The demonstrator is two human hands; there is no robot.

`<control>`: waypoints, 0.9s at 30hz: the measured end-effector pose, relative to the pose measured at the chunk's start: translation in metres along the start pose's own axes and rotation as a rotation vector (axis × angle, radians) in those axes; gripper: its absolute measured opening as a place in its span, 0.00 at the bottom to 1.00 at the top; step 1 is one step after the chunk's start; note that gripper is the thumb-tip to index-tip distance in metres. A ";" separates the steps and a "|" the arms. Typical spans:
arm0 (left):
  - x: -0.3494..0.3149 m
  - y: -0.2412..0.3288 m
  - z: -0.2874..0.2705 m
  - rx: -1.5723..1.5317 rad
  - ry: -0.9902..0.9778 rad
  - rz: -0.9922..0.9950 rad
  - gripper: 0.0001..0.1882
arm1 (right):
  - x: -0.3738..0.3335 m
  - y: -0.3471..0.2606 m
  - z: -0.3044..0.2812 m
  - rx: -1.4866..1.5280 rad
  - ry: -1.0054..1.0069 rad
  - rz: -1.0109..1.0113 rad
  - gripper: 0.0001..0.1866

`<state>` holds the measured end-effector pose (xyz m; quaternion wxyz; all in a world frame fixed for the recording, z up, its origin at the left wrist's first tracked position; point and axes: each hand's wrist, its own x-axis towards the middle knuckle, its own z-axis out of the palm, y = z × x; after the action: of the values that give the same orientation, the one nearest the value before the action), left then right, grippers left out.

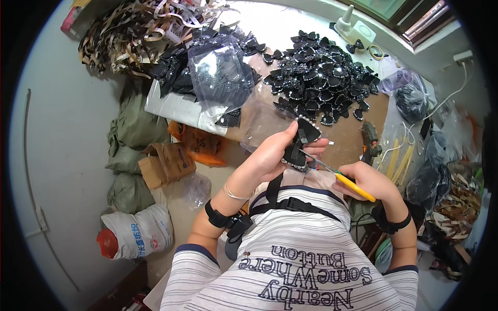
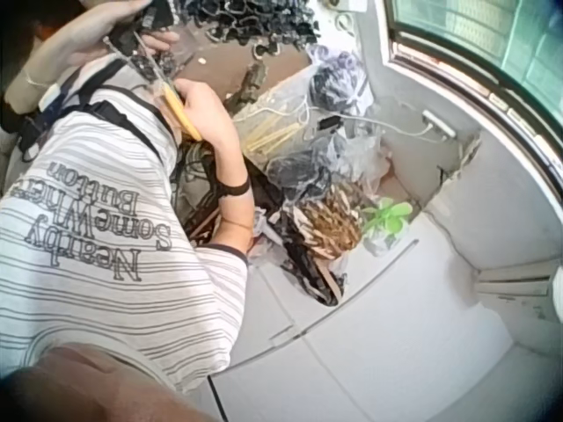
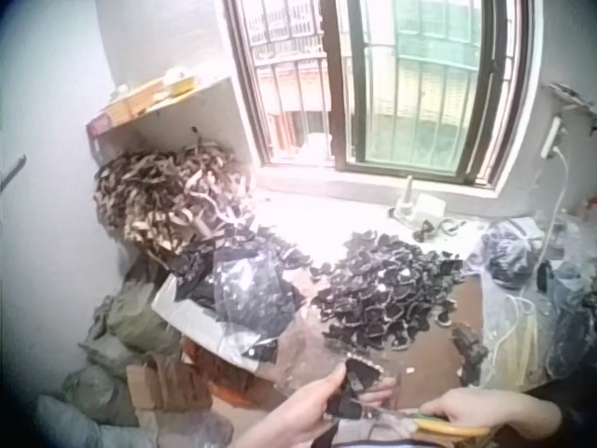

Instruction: The person uses yellow-handled scissors to trim the edges of small black fabric pieces with beaded trim. After trimming several pieces, the person places them into a clear plastic bag and then packs the bag into a cardboard box.

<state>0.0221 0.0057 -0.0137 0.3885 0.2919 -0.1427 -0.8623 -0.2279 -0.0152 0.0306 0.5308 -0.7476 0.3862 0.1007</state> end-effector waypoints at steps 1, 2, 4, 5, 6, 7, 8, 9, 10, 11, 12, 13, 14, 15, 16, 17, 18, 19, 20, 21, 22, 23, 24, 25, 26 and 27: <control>-0.001 0.003 0.000 -0.036 -0.005 -0.013 0.29 | 0.001 0.002 0.002 0.062 0.003 -0.014 0.15; -0.003 0.005 0.000 -0.072 -0.011 -0.026 0.29 | 0.002 0.004 0.004 0.124 0.006 -0.028 0.14; -0.001 0.004 -0.001 -0.067 -0.022 -0.015 0.29 | 0.003 0.001 0.004 0.223 0.002 -0.019 0.12; 0.000 0.003 -0.001 -0.062 -0.029 -0.012 0.29 | 0.006 0.000 0.004 0.211 -0.026 -0.019 0.13; -0.001 0.002 0.001 -0.019 -0.031 0.000 0.29 | 0.009 -0.001 0.003 0.200 -0.053 -0.018 0.13; 0.001 0.001 0.004 -0.027 -0.022 0.016 0.30 | 0.008 -0.001 -0.001 0.184 -0.068 -0.005 0.15; 0.001 0.001 0.005 -0.035 -0.015 0.029 0.30 | 0.008 -0.003 -0.005 0.197 -0.076 -0.018 0.15; 0.001 0.003 0.006 -0.043 -0.009 0.039 0.30 | 0.012 -0.007 -0.005 0.269 -0.118 -0.058 0.16; 0.002 0.003 0.008 -0.047 -0.021 0.054 0.31 | 0.013 -0.007 -0.007 0.339 -0.140 -0.076 0.16; -0.001 0.005 0.014 -0.096 -0.029 0.061 0.31 | 0.012 -0.005 -0.008 0.407 -0.156 -0.088 0.17; -0.004 0.007 0.020 -0.095 0.024 0.066 0.31 | 0.015 0.003 -0.008 0.430 -0.217 -0.092 0.18; -0.004 0.006 0.017 -0.038 -0.018 0.108 0.31 | 0.018 0.010 -0.008 0.459 -0.284 -0.104 0.19; -0.006 0.007 0.019 -0.076 -0.010 0.106 0.31 | 0.018 0.009 -0.009 0.478 -0.284 -0.050 0.19; -0.005 0.007 0.016 -0.052 -0.013 0.125 0.31 | 0.019 0.008 -0.009 0.494 -0.287 -0.016 0.20; -0.005 0.011 0.017 -0.042 -0.013 0.128 0.31 | 0.020 0.006 -0.010 0.494 -0.260 0.005 0.20; -0.003 0.014 0.020 -0.032 -0.012 0.134 0.31 | 0.020 0.005 -0.010 0.494 -0.235 0.024 0.20; 0.001 0.013 0.021 -0.031 -0.006 0.126 0.31 | 0.018 0.005 -0.011 0.491 -0.212 0.044 0.20; 0.002 0.014 0.020 -0.030 0.010 0.123 0.30 | 0.018 0.007 -0.011 0.499 -0.201 0.049 0.19; 0.003 0.014 0.020 -0.029 0.026 0.122 0.30 | 0.019 0.009 -0.010 0.506 -0.191 0.053 0.19; 0.003 0.016 0.021 -0.029 0.032 0.118 0.30 | 0.020 0.010 -0.009 0.511 -0.182 0.057 0.19; 0.004 0.018 0.022 -0.029 0.040 0.113 0.30 | 0.021 0.011 -0.008 0.511 -0.170 0.055 0.18; 0.004 0.019 0.022 -0.029 0.048 0.109 0.30 | 0.023 0.011 -0.008 0.510 -0.159 0.053 0.18; 0.005 0.020 0.022 -0.027 0.050 0.106 0.30 | 0.025 0.012 -0.007 0.509 -0.148 0.051 0.18; 0.007 0.021 0.022 -0.027 0.049 0.100 0.30 | 0.028 0.017 -0.003 0.486 -0.096 -0.019 0.18; 0.009 0.021 0.022 -0.026 0.050 0.097 0.30 | 0.032 0.027 0.004 0.461 -0.044 -0.092 0.18; 0.010 0.021 0.022 -0.026 0.053 0.098 0.30 | 0.034 0.034 0.009 0.436 0.009 -0.165 0.17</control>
<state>0.0160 -0.0155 0.0094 0.4376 0.3022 -0.1352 -0.8360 -0.2254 -0.0282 -0.0165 0.6846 -0.6446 0.3387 -0.0320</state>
